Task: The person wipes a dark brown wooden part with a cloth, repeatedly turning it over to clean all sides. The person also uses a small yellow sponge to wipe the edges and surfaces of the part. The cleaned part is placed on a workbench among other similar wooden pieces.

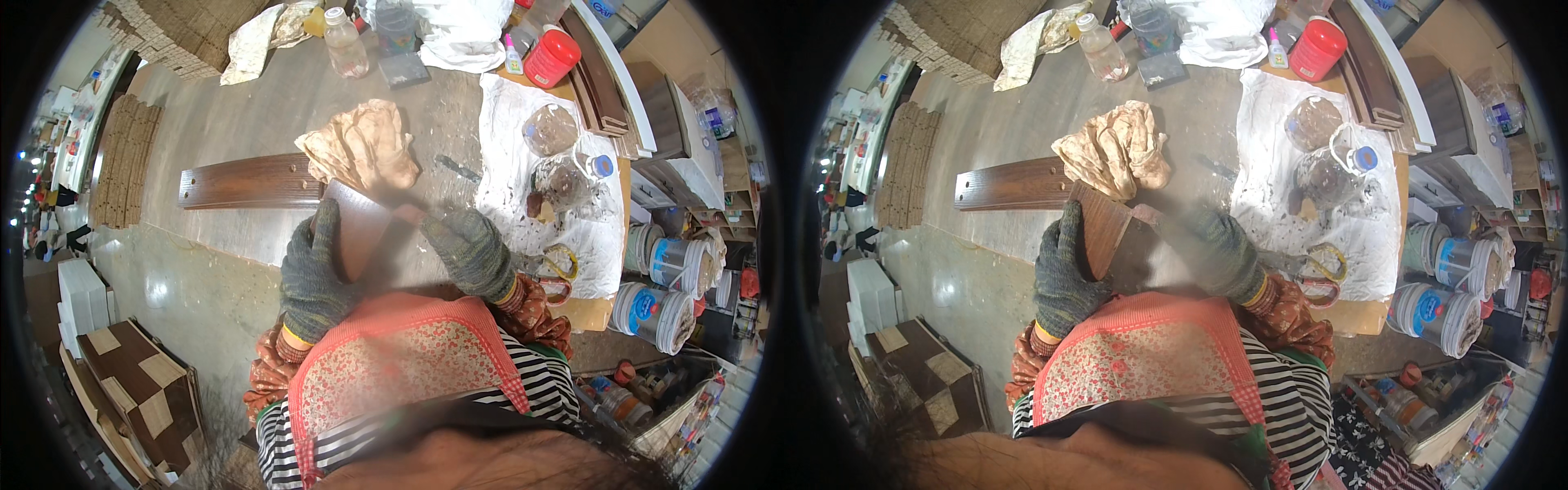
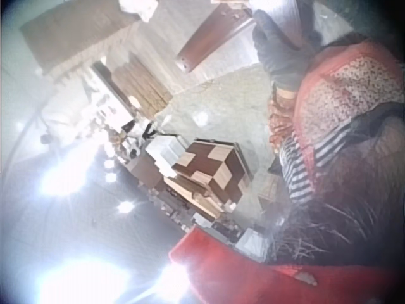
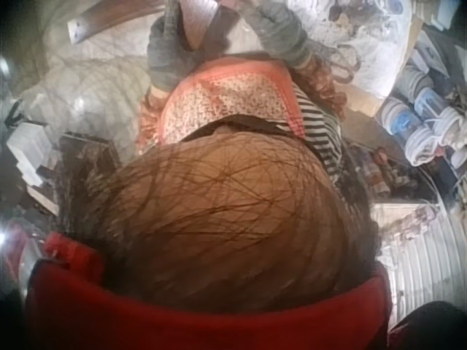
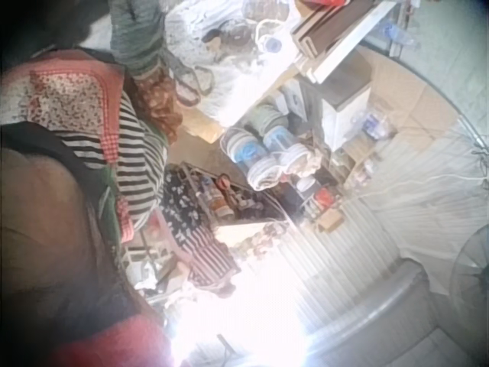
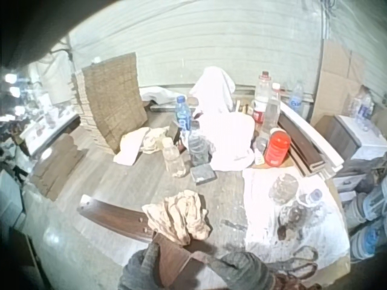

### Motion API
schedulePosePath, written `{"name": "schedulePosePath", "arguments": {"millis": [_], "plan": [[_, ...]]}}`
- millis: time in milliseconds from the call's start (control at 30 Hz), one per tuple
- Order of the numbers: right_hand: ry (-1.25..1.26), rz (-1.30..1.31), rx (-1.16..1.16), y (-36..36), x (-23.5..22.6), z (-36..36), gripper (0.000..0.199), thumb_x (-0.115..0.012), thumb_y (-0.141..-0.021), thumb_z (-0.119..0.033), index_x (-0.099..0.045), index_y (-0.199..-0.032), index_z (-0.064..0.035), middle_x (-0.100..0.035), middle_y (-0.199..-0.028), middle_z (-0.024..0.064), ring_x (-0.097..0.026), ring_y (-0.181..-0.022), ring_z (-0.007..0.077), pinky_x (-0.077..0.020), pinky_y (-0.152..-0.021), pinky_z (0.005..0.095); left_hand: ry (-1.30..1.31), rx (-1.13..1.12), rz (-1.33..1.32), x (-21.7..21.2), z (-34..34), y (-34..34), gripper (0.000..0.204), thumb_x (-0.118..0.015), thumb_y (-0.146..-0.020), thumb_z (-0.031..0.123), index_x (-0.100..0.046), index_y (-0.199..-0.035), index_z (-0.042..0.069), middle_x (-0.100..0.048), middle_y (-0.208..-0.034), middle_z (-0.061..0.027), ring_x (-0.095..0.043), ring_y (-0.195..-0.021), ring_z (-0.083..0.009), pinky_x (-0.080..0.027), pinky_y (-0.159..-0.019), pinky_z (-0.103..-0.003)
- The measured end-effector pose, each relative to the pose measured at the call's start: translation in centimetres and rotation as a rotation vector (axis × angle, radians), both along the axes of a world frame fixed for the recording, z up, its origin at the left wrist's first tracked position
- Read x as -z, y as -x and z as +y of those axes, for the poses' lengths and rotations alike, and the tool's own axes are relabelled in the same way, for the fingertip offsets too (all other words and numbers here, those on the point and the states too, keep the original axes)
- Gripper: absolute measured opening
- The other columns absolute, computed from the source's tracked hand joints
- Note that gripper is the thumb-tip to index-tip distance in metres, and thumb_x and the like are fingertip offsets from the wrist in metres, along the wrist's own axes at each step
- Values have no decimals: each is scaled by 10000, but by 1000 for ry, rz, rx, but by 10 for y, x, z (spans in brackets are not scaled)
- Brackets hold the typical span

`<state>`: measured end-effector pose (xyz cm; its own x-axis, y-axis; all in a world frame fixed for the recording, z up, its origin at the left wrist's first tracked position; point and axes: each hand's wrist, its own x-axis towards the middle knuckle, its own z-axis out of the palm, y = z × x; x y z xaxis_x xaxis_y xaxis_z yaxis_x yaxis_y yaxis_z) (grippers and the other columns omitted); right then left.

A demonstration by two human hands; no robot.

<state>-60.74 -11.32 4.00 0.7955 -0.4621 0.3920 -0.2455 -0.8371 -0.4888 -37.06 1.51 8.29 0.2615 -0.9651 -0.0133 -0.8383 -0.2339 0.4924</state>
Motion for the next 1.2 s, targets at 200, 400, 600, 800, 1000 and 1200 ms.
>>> {"name": "schedulePosePath", "arguments": {"millis": [200, 400, 600, 800, 1000, 1200], "plan": [[207, -38, 28, -3, 0, -3, 466, -569, -909, -6, -628, -1368, -68, -671, -1041, 154, -647, -899, 335, -544, -797, 446, 3, -27, -113, -4, 3, 3, 1169, -892, -550, 199, -341, -1573, 72, -528, -1364, -262, -532, -1230, -469, -456, -1048, -529], [-43, 33, 6, -3, -16, -6, 522, -554, -915, 18, -602, -1426, -78, -552, -752, 95, -569, -650, 270, -504, -616, 399, 17, -48, -197, -7, 5, 8, 1123, -878, -557, 167, -377, -1560, 119, -525, -1378, -261, -543, -1226, -474, -465, -1037, -532], [-45, -82, -23, -8, -14, -6, 498, -626, -888, 15, -636, -1378, -77, -581, -796, 96, -592, -707, 282, -505, -633, 407, 9, -32, -152, -10, 4, 8, 1130, -876, -554, 169, -374, -1566, 131, -530, -1369, -257, -547, -1218, -474, -466, -1029, -535], [12, -132, 110, -1, -11, -1, 437, -647, -890, 10, -663, -1318, -78, -628, -888, 125, -609, -778, 309, -504, -679, 441, 40, -14, -133, -9, 4, 7, 1131, -873, -558, 160, -369, -1570, 132, -532, -1361, -251, -551, -1205, -471, -471, -1022, -529], [-132, -8, -32, 1, -15, -2, 470, -668, -868, 5, -655, -1331, -70, -651, -931, 139, -603, -786, 306, -501, -686, 427, 14, -13, -123, -10, 3, 8, 1138, -877, -550, 155, -370, -1569, 142, -526, -1367, -250, -552, -1207, -467, -478, -1019, -526], [39, -129, 98, 4, -8, -4, 511, -617, -882, 10, -628, -1385, -77, -685, -1012, 161, -620, -817, 312, -512, -726, 427, 27, -33, -159, -12, 4, 9, 1139, -880, -548, 151, -374, -1568, 150, -525, -1372, -250, -549, -1219, -465, -481, -1022, -528]]}}
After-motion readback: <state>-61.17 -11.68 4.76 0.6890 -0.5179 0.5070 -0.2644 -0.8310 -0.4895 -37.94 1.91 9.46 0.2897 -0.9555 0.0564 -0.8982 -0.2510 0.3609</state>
